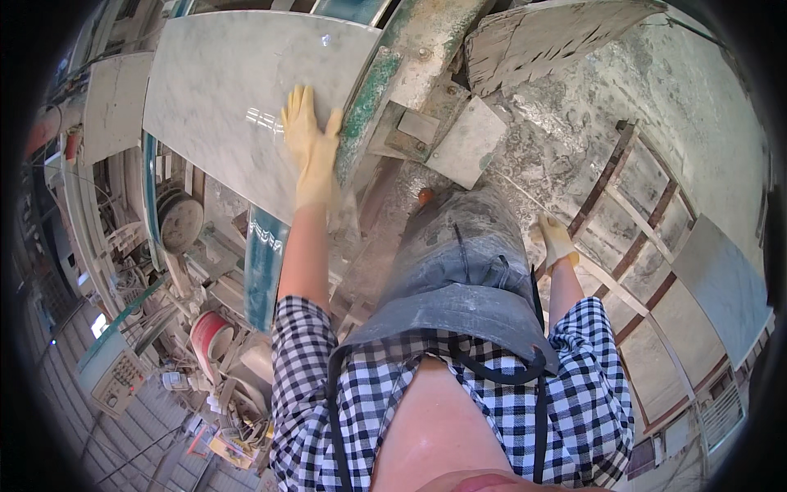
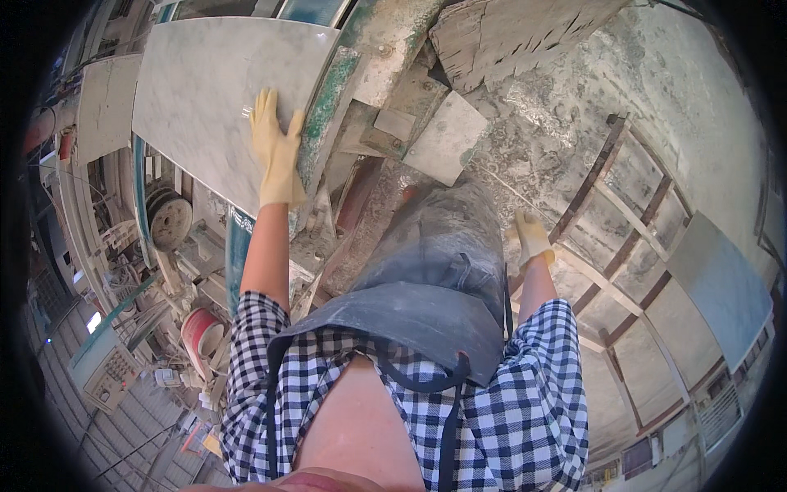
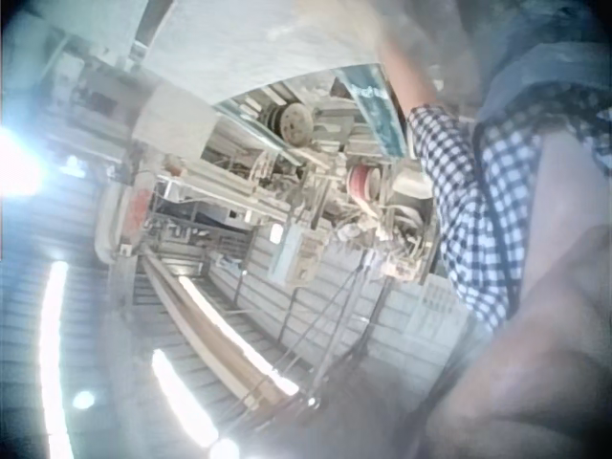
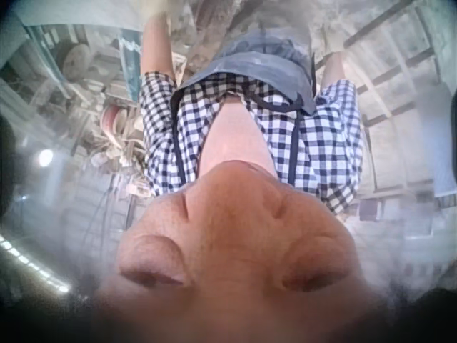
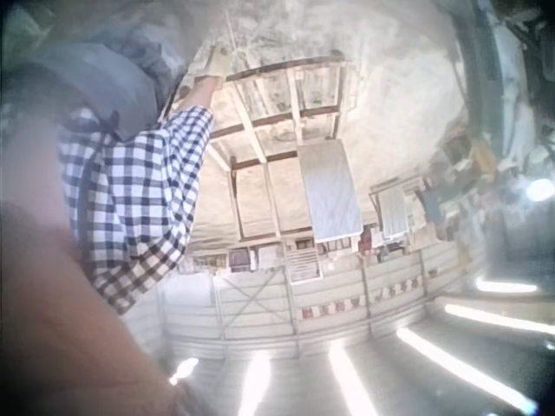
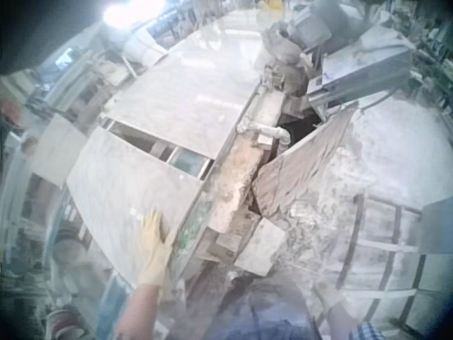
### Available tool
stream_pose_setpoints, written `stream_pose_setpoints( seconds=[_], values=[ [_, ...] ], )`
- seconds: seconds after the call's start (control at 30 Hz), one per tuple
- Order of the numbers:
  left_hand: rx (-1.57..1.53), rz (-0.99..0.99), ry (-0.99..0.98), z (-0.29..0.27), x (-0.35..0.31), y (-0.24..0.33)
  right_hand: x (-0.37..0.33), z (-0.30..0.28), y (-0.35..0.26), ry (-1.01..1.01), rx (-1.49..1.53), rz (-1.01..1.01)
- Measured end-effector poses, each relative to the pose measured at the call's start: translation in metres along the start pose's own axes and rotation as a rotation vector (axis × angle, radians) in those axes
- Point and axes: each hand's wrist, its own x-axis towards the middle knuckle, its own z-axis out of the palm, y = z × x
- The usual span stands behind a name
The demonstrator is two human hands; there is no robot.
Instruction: The person positions and moves large stone slabs on a conveyor system in a factory. They use both hands to align the slabs, lift smaller pieces, and place them onto a wooden rack. The person also wipes the slab surface with a cloth during handling.
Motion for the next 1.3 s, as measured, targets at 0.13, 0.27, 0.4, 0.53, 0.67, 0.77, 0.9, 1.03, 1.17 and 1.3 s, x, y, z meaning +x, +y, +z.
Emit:
stream_pose_setpoints(
  seconds=[0.13,0.27,0.4,0.53,0.67,0.77,0.9,1.03,1.17,1.3],
  values=[
    [-0.004,0.045,0.013,0.023,0.056,0.029,0.003,0.013,-0.049,-0.030,0.022,-0.081],
    [0.012,0.088,0.078,0.039,0.103,0.054,0.002,0.009,-0.060,-0.008,0.048,-0.168],
    [0.050,0.079,0.057,0.045,0.123,0.069,-0.005,-0.009,-0.044,0.037,0.167,-0.082],
    [-0.016,0.102,0.105,0.038,0.108,0.062,-0.009,-0.021,-0.034,0.015,0.174,0.027],
    [-0.015,0.091,0.064,0.003,0.062,0.044,0.006,-0.013,-0.044,0.030,0.142,0.000],
    [-0.051,0.092,-0.010,-0.011,0.067,0.041,0.022,0.005,-0.058,0.011,0.044,-0.077],
    [-0.259,0.201,0.039,0.010,0.137,0.066,0.025,0.023,-0.072,-0.147,0.210,-0.107],
    [-0.119,0.311,0.067,0.060,0.205,0.093,0.035,0.034,-0.071,-0.100,0.192,-0.134],
    [-0.033,0.348,0.047,0.086,0.218,0.092,0.036,0.028,-0.039,0.014,0.313,0.094],
    [-0.109,0.325,0.077,0.103,0.234,0.086,0.042,0.020,-0.014,0.080,0.293,0.067]
  ],
)
